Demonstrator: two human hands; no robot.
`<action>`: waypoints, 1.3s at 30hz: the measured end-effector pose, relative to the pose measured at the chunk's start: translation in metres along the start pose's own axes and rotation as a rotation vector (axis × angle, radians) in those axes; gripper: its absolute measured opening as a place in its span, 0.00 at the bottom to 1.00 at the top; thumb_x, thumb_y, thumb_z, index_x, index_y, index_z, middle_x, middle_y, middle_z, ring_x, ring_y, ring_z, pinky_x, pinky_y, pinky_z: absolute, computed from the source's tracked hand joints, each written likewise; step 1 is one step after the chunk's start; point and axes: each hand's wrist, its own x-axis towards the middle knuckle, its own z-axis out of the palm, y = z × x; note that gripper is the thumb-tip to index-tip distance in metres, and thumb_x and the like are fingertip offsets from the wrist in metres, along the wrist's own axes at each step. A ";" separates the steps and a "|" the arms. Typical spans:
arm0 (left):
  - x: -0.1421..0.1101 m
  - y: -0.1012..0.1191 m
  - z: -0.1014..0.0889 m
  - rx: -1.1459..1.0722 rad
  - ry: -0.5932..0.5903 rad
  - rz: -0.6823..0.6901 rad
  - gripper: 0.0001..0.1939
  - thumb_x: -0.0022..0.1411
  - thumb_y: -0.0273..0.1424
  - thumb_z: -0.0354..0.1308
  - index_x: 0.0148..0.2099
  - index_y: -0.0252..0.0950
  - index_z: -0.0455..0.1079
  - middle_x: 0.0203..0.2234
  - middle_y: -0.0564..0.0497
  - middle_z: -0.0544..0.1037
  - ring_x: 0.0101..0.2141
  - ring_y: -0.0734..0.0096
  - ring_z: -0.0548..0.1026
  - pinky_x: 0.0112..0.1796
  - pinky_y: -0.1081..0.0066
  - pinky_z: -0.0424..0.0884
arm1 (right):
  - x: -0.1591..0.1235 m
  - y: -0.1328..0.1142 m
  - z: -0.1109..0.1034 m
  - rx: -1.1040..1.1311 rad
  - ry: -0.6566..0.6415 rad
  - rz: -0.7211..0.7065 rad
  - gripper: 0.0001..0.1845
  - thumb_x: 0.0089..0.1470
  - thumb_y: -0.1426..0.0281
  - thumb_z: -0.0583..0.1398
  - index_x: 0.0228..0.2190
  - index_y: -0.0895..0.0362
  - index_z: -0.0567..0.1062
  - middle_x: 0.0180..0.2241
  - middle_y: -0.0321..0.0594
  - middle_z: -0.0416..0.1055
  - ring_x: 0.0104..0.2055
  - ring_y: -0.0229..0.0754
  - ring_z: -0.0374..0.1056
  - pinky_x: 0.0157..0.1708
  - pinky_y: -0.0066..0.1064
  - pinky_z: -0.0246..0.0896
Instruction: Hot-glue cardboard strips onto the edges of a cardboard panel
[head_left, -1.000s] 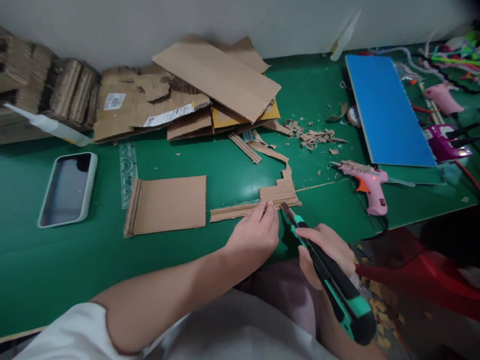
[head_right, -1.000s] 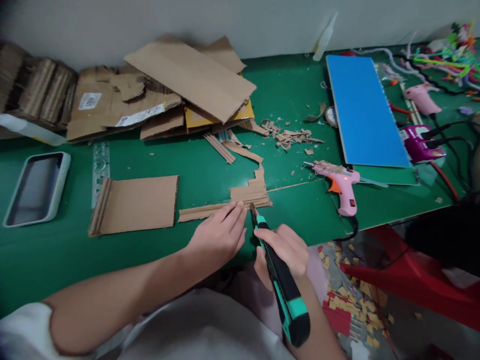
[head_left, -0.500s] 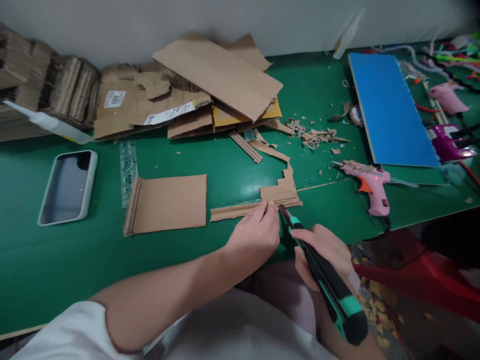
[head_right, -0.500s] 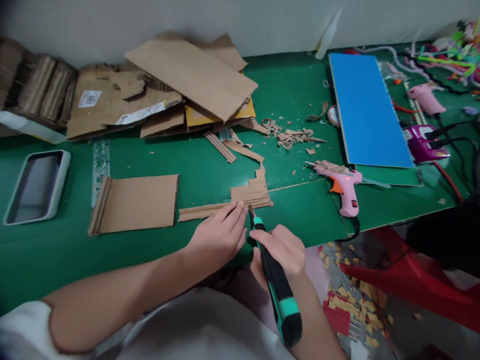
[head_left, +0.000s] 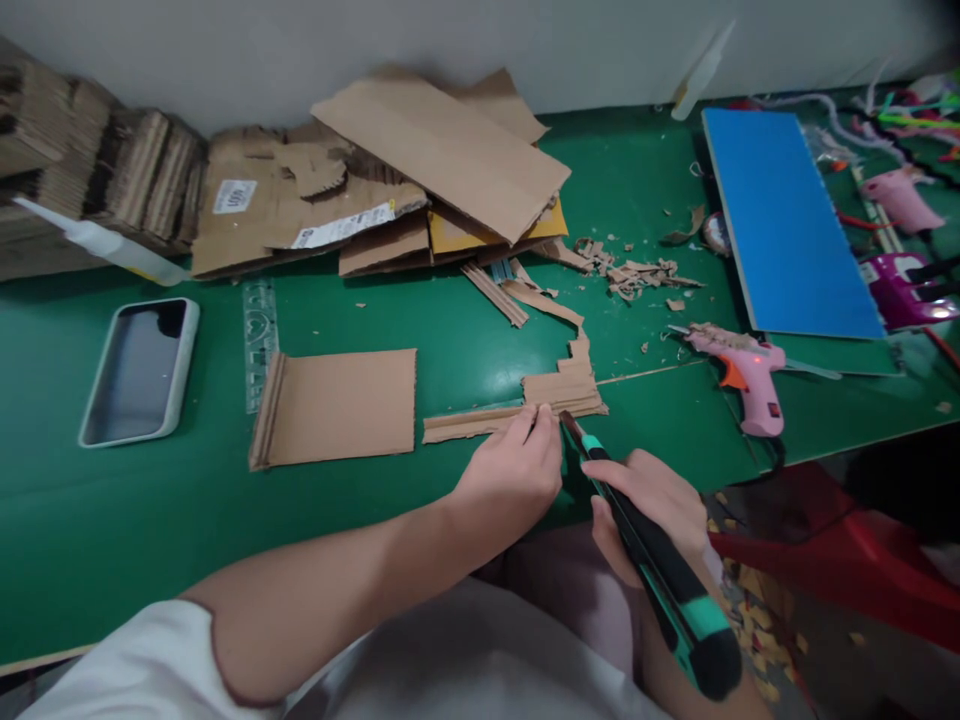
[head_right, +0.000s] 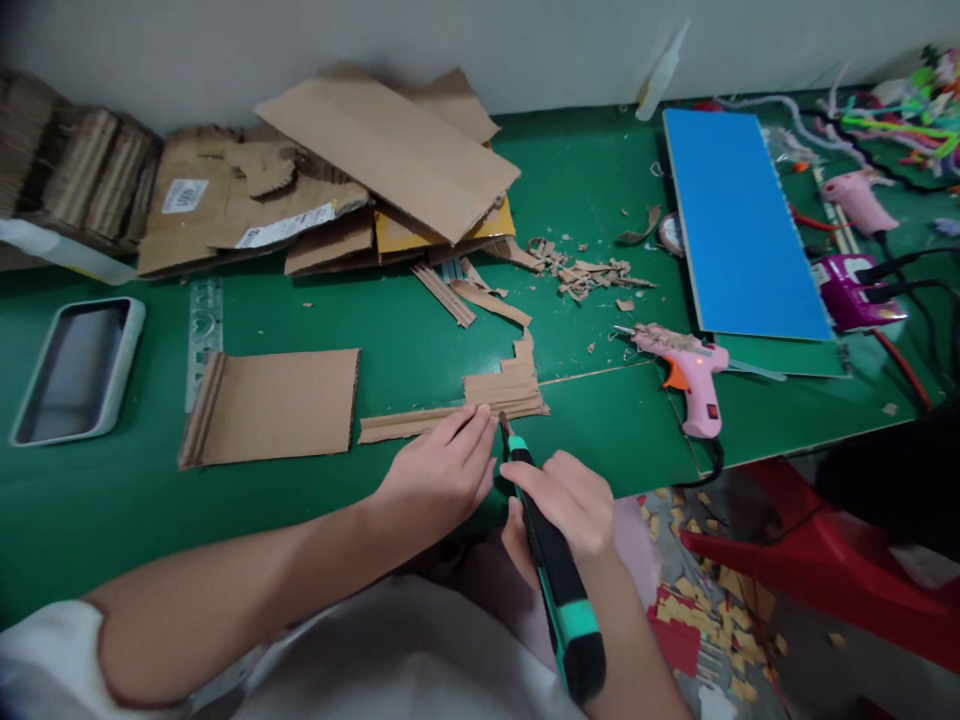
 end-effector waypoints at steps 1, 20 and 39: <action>0.000 0.000 0.000 -0.003 -0.005 0.001 0.20 0.64 0.26 0.44 0.54 0.19 0.62 0.50 0.34 0.70 0.51 0.56 0.69 0.46 0.64 0.72 | 0.002 0.004 0.000 0.018 -0.023 -0.038 0.10 0.47 0.77 0.59 0.35 0.57 0.73 0.26 0.39 0.66 0.27 0.39 0.62 0.27 0.32 0.58; 0.002 0.000 0.000 -0.048 0.006 -0.026 0.20 0.64 0.27 0.43 0.53 0.19 0.64 0.49 0.35 0.71 0.49 0.57 0.70 0.44 0.64 0.73 | 0.020 0.016 -0.004 0.090 -0.192 -0.103 0.12 0.47 0.77 0.58 0.37 0.58 0.72 0.23 0.36 0.63 0.25 0.36 0.60 0.27 0.28 0.59; 0.000 -0.001 0.000 -0.009 -0.040 0.000 0.21 0.64 0.26 0.43 0.56 0.19 0.60 0.51 0.35 0.69 0.51 0.57 0.68 0.44 0.64 0.73 | -0.002 0.001 0.002 -0.080 0.060 -0.020 0.11 0.49 0.75 0.58 0.37 0.55 0.73 0.27 0.39 0.70 0.32 0.44 0.68 0.30 0.35 0.64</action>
